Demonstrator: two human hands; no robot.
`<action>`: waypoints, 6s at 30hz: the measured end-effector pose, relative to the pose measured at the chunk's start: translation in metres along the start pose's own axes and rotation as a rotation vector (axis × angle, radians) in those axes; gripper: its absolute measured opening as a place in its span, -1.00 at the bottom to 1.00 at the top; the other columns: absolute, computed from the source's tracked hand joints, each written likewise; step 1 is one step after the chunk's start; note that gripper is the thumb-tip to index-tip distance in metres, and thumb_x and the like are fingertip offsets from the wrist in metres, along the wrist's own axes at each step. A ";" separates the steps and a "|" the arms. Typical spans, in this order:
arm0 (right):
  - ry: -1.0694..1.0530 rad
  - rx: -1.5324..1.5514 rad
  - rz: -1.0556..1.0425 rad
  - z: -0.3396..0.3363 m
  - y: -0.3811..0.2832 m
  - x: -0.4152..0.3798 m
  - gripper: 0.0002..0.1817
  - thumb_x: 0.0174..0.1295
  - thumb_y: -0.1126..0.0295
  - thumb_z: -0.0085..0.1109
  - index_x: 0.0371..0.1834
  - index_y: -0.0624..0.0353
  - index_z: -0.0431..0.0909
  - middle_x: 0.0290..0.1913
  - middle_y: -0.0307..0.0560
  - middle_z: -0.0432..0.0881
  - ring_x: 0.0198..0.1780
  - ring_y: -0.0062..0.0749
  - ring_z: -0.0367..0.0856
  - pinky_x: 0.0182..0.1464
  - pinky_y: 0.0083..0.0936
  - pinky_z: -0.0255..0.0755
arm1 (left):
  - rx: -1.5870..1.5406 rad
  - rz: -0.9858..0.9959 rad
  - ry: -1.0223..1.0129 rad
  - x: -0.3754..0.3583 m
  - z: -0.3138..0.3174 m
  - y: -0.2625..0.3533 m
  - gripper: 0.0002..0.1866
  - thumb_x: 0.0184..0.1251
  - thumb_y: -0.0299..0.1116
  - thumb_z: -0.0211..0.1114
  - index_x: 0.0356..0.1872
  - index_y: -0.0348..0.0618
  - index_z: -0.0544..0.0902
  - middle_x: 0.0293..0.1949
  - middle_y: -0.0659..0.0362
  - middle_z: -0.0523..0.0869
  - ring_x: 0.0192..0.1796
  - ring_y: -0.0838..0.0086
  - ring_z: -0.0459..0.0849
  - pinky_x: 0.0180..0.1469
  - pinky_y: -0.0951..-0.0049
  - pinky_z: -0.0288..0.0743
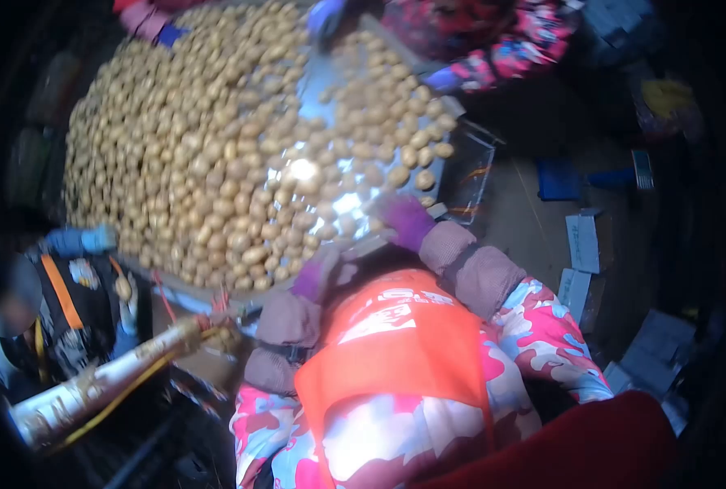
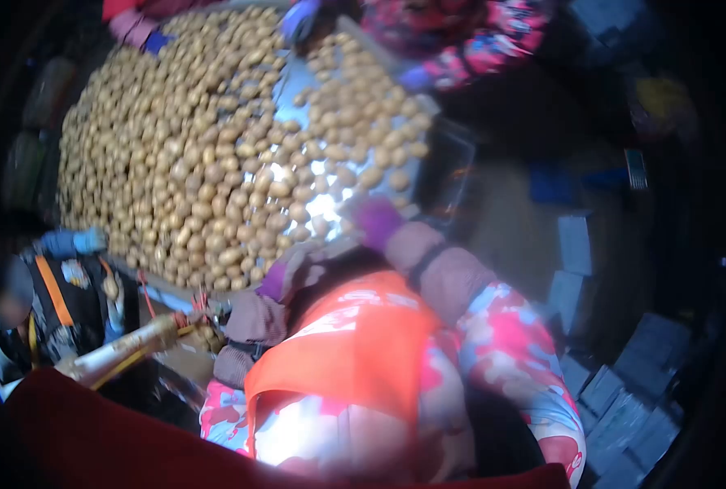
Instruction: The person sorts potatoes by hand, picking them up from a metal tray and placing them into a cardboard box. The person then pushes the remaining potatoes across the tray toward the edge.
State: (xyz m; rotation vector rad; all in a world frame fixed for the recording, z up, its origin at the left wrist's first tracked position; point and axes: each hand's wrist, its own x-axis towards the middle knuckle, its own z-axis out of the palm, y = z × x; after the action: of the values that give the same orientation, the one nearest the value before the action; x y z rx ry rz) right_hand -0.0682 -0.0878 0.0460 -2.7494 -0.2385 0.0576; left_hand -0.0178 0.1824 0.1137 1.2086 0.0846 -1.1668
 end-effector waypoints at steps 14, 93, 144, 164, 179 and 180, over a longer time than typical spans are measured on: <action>0.389 -0.107 1.189 -0.071 -0.061 -0.277 -0.60 0.28 0.15 0.07 0.12 0.04 0.58 0.16 0.02 0.59 0.18 -0.03 0.54 0.23 -0.14 0.40 | 1.868 0.577 0.038 0.261 0.097 0.056 -0.07 0.17 0.28 0.15 0.50 -0.01 0.21 0.43 -0.25 0.22 0.48 -0.20 0.14 0.43 -0.06 0.14; -0.016 -0.232 0.082 -0.048 0.152 0.181 -0.51 0.22 0.21 0.21 0.26 -0.06 0.51 0.10 0.08 0.59 0.08 -0.10 0.60 0.13 -0.24 0.46 | 0.725 0.434 0.491 0.088 0.045 0.009 -0.63 0.40 -0.31 0.20 0.19 -0.12 0.57 0.08 0.05 0.67 0.12 0.23 0.62 0.12 0.30 0.52; 0.105 0.019 0.034 -0.050 0.010 0.018 -0.50 0.09 0.19 0.20 0.12 0.11 0.47 0.16 0.01 0.45 0.27 0.05 0.34 0.29 0.00 0.19 | -0.346 -0.017 0.243 -0.038 -0.037 -0.023 -0.36 0.45 0.02 0.12 0.36 -0.23 0.34 0.20 0.00 0.58 0.12 0.29 0.61 0.14 0.30 0.53; 0.056 -0.381 0.162 -0.072 0.168 0.076 -0.36 0.20 0.01 0.16 0.38 -0.18 0.38 0.43 0.07 0.26 0.50 0.10 0.07 0.45 0.10 -0.01 | -0.259 -0.074 0.695 0.023 -0.010 0.003 -0.42 0.51 0.05 -0.05 0.30 -0.24 0.37 0.06 0.00 0.65 -0.08 0.27 0.69 -0.14 0.31 0.61; 0.220 0.002 -0.005 -0.078 0.179 0.165 -0.38 0.25 0.11 0.17 0.41 -0.08 0.36 0.41 0.03 0.35 0.45 0.02 0.23 0.45 -0.03 0.08 | -0.277 -0.127 0.711 0.032 -0.016 -0.004 -0.36 0.50 0.15 -0.06 0.30 -0.21 0.39 0.05 0.02 0.67 -0.08 0.26 0.70 -0.09 0.25 0.59; 0.209 -0.064 0.065 -0.072 0.168 0.182 -0.35 0.24 0.09 0.17 0.42 -0.10 0.33 0.43 0.05 0.32 0.46 0.05 0.20 0.45 0.01 0.06 | -0.281 -0.124 0.715 0.034 -0.017 -0.006 -0.36 0.50 0.15 -0.06 0.29 -0.21 0.40 0.04 0.02 0.67 -0.09 0.26 0.70 -0.09 0.25 0.59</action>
State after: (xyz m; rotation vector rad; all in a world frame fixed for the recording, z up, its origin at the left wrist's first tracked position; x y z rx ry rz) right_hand 0.1431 -0.2362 0.0486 -2.7989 -0.0950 -0.2233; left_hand 0.0022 0.1740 0.0816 1.3242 0.8420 -0.7437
